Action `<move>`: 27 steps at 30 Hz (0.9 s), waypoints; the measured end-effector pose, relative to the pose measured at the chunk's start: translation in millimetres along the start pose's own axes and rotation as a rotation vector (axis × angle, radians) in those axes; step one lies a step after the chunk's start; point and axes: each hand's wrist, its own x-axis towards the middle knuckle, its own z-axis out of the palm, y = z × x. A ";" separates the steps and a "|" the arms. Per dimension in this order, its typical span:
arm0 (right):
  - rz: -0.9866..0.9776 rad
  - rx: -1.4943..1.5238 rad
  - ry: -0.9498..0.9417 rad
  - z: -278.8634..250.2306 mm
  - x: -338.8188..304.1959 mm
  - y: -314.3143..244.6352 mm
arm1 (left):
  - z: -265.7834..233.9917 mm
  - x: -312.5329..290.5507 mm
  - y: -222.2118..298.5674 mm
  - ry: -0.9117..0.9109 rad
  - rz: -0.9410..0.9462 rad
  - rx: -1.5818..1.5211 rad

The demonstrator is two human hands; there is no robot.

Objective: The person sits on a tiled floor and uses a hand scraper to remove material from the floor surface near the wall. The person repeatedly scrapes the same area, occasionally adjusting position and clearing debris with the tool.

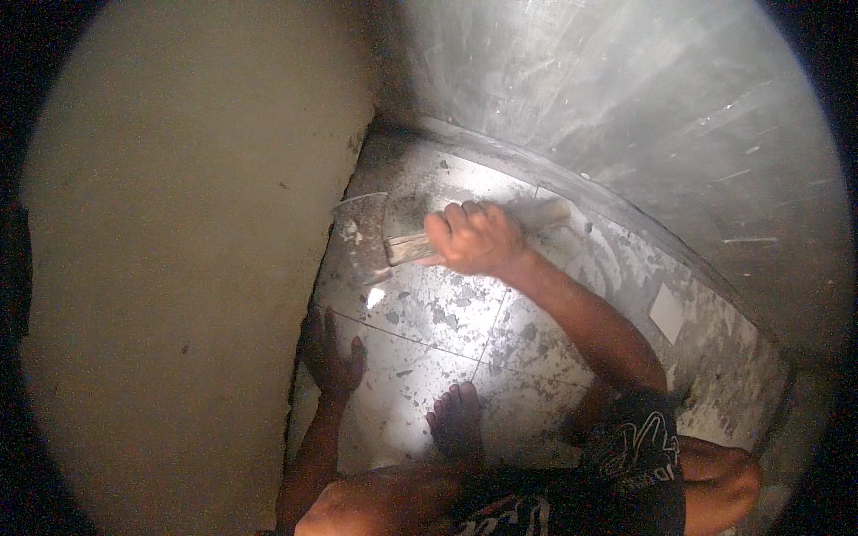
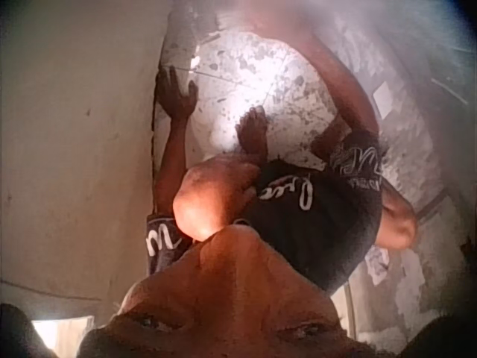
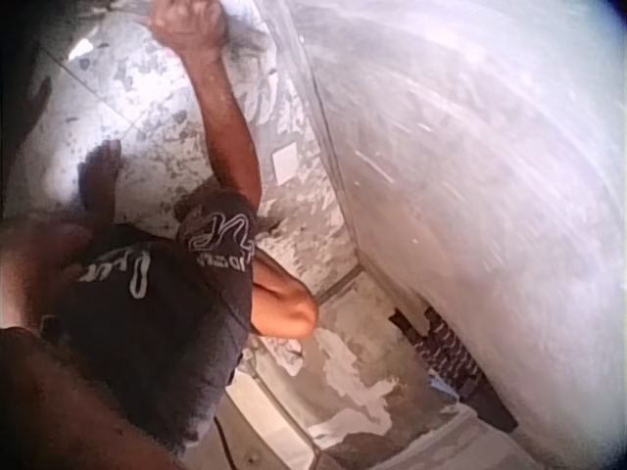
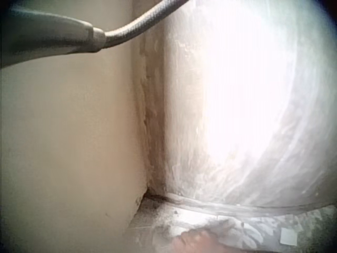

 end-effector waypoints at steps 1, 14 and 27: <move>0.031 -0.057 -0.004 18.2 -6.9 22.1 | 0.0 2.9 4.4 -0.005 0.001 -0.006; 0.032 0.041 0.058 19.4 31.6 19.3 | -1.5 5.8 5.3 -0.005 -0.014 -0.038; -0.128 -0.045 0.221 27.9 38.6 14.0 | 1.7 3.5 -0.3 0.012 -0.005 -0.074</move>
